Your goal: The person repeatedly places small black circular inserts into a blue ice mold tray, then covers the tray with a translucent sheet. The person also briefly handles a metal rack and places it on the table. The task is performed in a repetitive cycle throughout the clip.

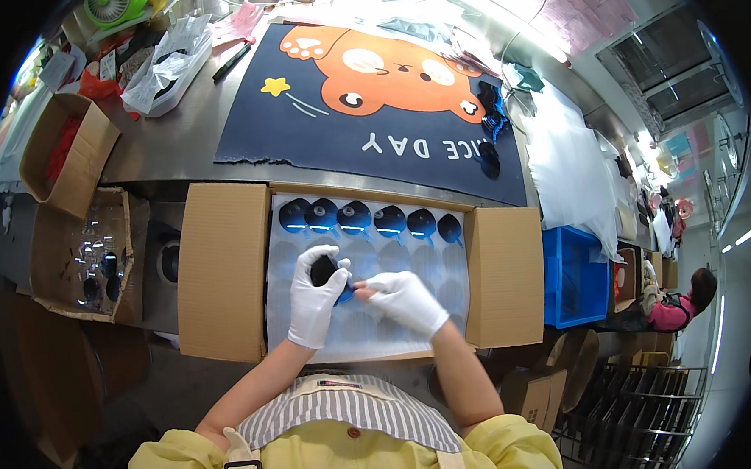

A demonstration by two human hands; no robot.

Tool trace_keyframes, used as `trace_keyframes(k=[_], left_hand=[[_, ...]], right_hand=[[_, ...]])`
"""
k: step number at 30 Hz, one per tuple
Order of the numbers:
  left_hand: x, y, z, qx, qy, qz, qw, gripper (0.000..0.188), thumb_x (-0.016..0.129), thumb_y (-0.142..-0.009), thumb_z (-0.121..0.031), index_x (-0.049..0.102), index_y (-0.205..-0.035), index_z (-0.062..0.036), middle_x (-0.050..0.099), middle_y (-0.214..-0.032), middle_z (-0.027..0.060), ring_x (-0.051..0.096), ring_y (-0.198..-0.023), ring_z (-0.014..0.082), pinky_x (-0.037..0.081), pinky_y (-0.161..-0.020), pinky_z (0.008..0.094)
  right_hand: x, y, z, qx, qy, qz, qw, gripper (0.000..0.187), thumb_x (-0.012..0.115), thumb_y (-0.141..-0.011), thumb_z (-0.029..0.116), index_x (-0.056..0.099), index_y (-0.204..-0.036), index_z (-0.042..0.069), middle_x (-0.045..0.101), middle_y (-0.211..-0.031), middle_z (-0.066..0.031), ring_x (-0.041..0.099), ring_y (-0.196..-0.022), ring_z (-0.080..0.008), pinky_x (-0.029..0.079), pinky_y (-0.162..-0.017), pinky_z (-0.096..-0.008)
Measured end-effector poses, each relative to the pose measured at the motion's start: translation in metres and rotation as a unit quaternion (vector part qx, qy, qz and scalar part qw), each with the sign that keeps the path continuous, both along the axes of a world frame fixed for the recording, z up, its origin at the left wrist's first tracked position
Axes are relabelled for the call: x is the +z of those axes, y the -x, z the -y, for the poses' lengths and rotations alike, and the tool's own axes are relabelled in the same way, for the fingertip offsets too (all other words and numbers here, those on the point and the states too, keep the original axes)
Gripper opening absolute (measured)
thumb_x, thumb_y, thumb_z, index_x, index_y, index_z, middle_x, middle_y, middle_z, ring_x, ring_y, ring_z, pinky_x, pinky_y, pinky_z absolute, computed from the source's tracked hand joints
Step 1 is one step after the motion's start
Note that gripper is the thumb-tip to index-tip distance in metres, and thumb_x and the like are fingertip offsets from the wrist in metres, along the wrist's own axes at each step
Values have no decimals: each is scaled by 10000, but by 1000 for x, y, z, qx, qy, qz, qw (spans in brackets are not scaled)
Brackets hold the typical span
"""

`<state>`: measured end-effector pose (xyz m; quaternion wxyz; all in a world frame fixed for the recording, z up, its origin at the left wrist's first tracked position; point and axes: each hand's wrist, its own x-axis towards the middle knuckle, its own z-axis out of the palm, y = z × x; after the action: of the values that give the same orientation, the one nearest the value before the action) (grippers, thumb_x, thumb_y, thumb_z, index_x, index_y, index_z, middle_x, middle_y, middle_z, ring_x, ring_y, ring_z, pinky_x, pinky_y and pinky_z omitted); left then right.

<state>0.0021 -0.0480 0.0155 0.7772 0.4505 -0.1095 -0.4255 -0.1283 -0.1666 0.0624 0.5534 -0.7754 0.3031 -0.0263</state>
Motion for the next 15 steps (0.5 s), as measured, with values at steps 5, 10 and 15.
trace_keyframes(k=[5,10,15], left_hand=[[-12,-7,-18,5,7,16,1000,238,621,-924,39,596,-1144,-46,594,-1274,68,627,-1074,171,536,-917,306],[-26,-17,-42,-27,108,-205,972,230,527,-1021,-154,556,-1235,-74,601,-1271,83,603,-1138,219,507,-981,368],[-22,-23,-81,-56,50,-337,939,284,484,-1038,-252,540,-1272,-100,626,-1202,74,604,-1075,224,508,-886,408]], right_hand=[[-12,-25,-23,-50,-103,-142,983,200,765,-819,165,761,-960,23,717,-794,-136,601,-645,-125,512,-672,-274],[-6,-36,-35,15,43,-63,997,169,767,-802,114,744,-911,-13,682,-695,-62,566,-622,-68,501,-606,-248],[-16,-71,-37,38,173,-56,983,169,723,-812,192,730,-818,23,697,-735,-128,646,-631,-244,523,-638,-327]])
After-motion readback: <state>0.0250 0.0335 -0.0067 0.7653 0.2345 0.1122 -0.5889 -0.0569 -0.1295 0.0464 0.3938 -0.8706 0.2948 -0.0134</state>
